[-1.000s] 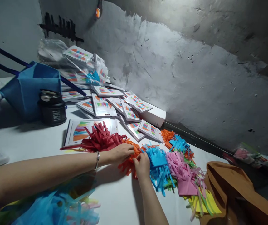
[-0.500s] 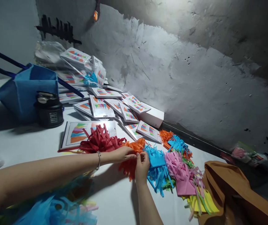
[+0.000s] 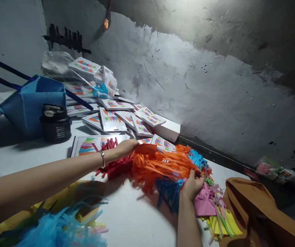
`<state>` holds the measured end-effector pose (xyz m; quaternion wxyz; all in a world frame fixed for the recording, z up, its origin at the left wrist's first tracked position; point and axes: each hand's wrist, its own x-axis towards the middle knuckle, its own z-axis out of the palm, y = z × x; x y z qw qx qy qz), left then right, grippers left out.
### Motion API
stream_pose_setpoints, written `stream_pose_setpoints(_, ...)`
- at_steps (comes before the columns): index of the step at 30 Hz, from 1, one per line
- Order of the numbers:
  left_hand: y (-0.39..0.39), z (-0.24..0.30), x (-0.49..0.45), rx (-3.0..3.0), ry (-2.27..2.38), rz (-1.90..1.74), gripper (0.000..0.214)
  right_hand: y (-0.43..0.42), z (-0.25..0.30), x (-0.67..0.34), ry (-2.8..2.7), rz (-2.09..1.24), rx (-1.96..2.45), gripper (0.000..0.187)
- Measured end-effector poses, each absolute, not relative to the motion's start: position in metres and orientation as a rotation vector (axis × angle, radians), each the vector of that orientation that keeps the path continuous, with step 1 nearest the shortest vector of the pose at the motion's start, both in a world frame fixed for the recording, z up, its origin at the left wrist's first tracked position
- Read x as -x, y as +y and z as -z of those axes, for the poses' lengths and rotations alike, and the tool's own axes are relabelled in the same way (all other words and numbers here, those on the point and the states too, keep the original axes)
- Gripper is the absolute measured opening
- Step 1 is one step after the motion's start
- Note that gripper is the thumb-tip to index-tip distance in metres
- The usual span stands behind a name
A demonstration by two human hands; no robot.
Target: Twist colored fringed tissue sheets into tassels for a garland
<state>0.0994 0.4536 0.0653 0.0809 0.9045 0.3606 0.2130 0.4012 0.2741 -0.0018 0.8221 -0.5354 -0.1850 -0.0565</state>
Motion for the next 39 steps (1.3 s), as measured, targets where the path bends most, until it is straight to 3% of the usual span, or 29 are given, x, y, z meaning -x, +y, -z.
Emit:
stream_pose_setpoints(6, 0.463, -0.094, -0.104, -2.669, 1.248, -0.767, 0.03, 0.204, -0.034, -0.452, -0.292, 0.235, 1.098, 0.019)
stream_pose_setpoints(12, 0.402, -0.073, -0.115, -2.786, 0.968, -0.574, 0.03, 0.148, -0.068, -0.429, -0.488, 0.244, 1.159, 0.043)
stream_pose_setpoints(18, 0.28, -0.093, -0.115, -2.895, 0.404, -0.705, 0.101, 0.104, -0.085, -0.328, -1.443, 0.056, 1.504, 0.032)
stream_pose_setpoints(20, 0.24, -0.1, -0.114, -2.881, 0.091, -0.854, 0.094, 0.089, -0.088, -0.294, -1.741, 0.137, 1.462, 0.03)
stream_pose_setpoints(25, 0.178, -0.099, -0.099, -2.741, -0.014, -1.115, 0.017, 0.045, -0.091, -0.245, -1.624, 0.315, 1.544, 0.029)
stream_pose_setpoints(28, 0.156, -0.094, -0.078, -2.682, -0.001, -1.173, 0.019, 0.018, -0.086, -0.238, -1.731, 0.528, 1.582, 0.028)
stream_pose_setpoints(31, 0.139, -0.089, -0.05, -2.586, -0.017, -1.139, 0.02, -0.01, -0.079, -0.242, -1.789, 0.762, 1.543, 0.039)
stream_pose_setpoints(35, 0.125, -0.097, -0.022, -2.149, 0.042, -0.708, 0.032, -0.051, -0.077, -0.245, -1.824, 1.007, 1.454, 0.04)
stream_pose_setpoints(37, 0.12, -0.107, -0.022, -1.874, 0.168, -0.539, 0.049, -0.068, -0.081, -0.237, -1.855, 1.018, 1.358, 0.037)
stream_pose_setpoints(39, 0.114, -0.114, -0.032, -1.711, 0.285, -0.452, 0.053, -0.083, -0.085, -0.227, -1.835, 0.99, 1.265, 0.036)
